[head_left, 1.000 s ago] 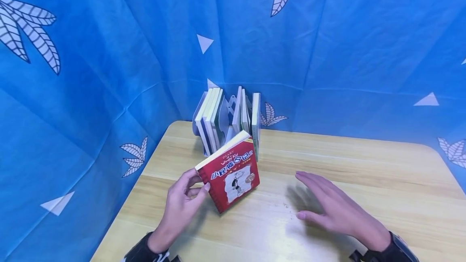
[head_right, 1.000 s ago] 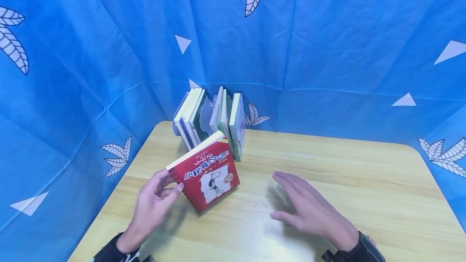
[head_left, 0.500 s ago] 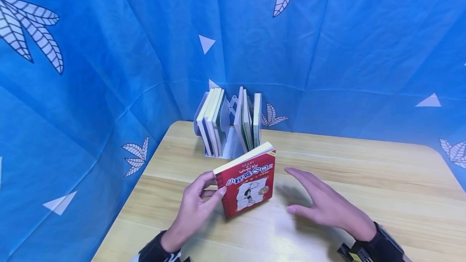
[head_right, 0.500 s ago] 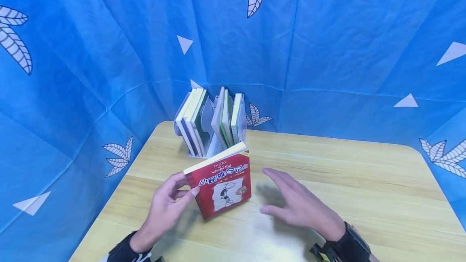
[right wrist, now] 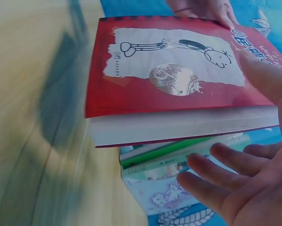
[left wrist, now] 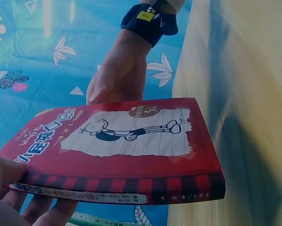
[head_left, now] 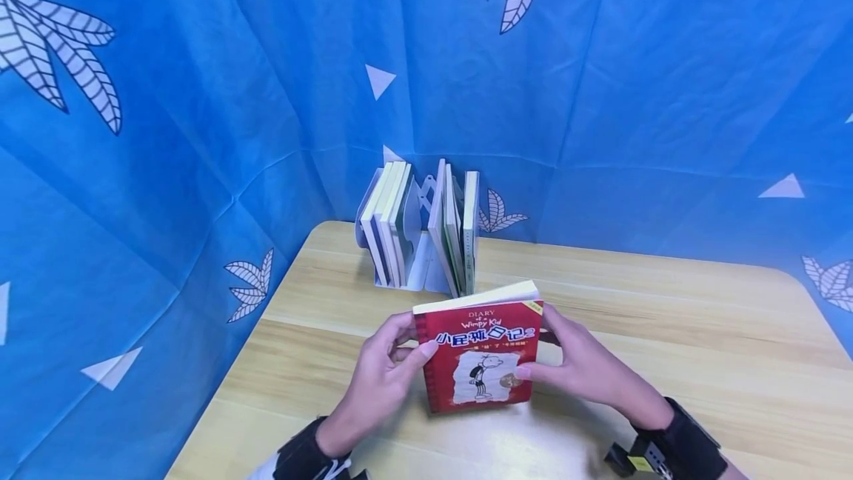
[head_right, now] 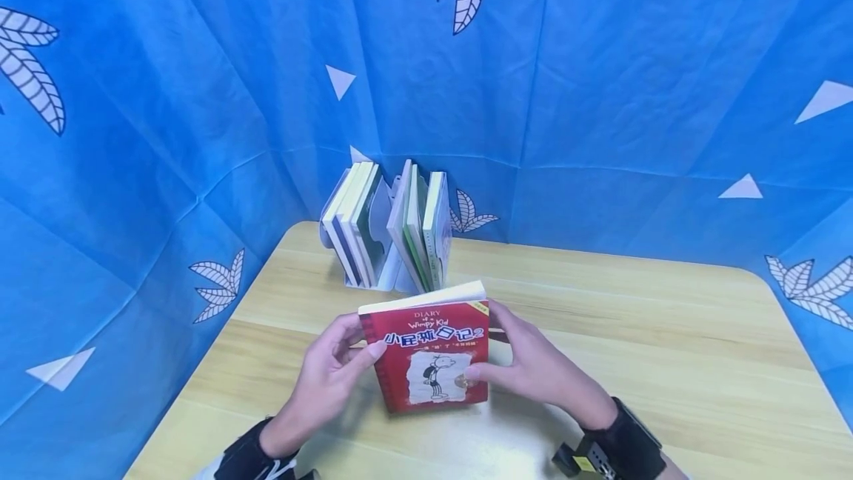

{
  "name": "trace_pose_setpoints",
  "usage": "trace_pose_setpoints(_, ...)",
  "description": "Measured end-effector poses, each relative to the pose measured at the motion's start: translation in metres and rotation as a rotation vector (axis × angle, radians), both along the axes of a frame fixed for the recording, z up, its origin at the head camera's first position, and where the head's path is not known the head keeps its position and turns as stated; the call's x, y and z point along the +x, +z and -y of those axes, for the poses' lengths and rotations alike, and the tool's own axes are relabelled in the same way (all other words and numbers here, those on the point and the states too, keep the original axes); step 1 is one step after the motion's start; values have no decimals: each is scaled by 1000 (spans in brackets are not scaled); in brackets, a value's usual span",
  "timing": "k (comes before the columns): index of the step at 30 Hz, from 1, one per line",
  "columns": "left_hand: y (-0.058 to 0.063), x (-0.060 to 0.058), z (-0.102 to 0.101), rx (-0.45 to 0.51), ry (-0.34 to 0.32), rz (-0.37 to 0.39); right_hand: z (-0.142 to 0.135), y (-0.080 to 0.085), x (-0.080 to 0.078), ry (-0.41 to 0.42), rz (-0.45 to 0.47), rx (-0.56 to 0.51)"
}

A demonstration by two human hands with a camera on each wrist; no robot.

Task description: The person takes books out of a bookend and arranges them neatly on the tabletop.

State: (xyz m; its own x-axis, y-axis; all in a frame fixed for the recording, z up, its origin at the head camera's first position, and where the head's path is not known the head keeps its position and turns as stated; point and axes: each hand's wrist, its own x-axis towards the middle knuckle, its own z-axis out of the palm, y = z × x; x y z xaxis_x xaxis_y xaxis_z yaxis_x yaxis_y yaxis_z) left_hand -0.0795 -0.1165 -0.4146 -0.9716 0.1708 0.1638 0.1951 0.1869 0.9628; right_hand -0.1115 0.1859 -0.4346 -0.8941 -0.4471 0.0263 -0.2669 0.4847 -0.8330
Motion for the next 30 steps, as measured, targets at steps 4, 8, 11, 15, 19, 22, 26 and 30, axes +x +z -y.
trace_pose_setpoints(4,1,2,-5,16,-2,56,0,1,2,30,85,-65)
trace_pose_setpoints(8,1,3,-8,21,-5,82,-1,-1,3,71,94,-108)
trace_pose_setpoints(11,1,3,-9,27,-5,105,-2,-2,4,95,66,-128)
trace_pose_setpoints(15,3,3,-10,37,-3,131,-4,-2,6,111,33,-153)
trace_pose_setpoints(19,5,2,-12,37,13,146,-6,-2,6,125,7,-162)
trace_pose_setpoints(22,6,1,-14,47,24,160,-7,-2,6,128,4,-156)
trace_pose_setpoints(26,5,-1,-16,62,34,158,-7,-2,6,130,8,-148)
trace_pose_setpoints(30,2,-3,-16,51,38,98,-7,-2,6,132,4,-137)
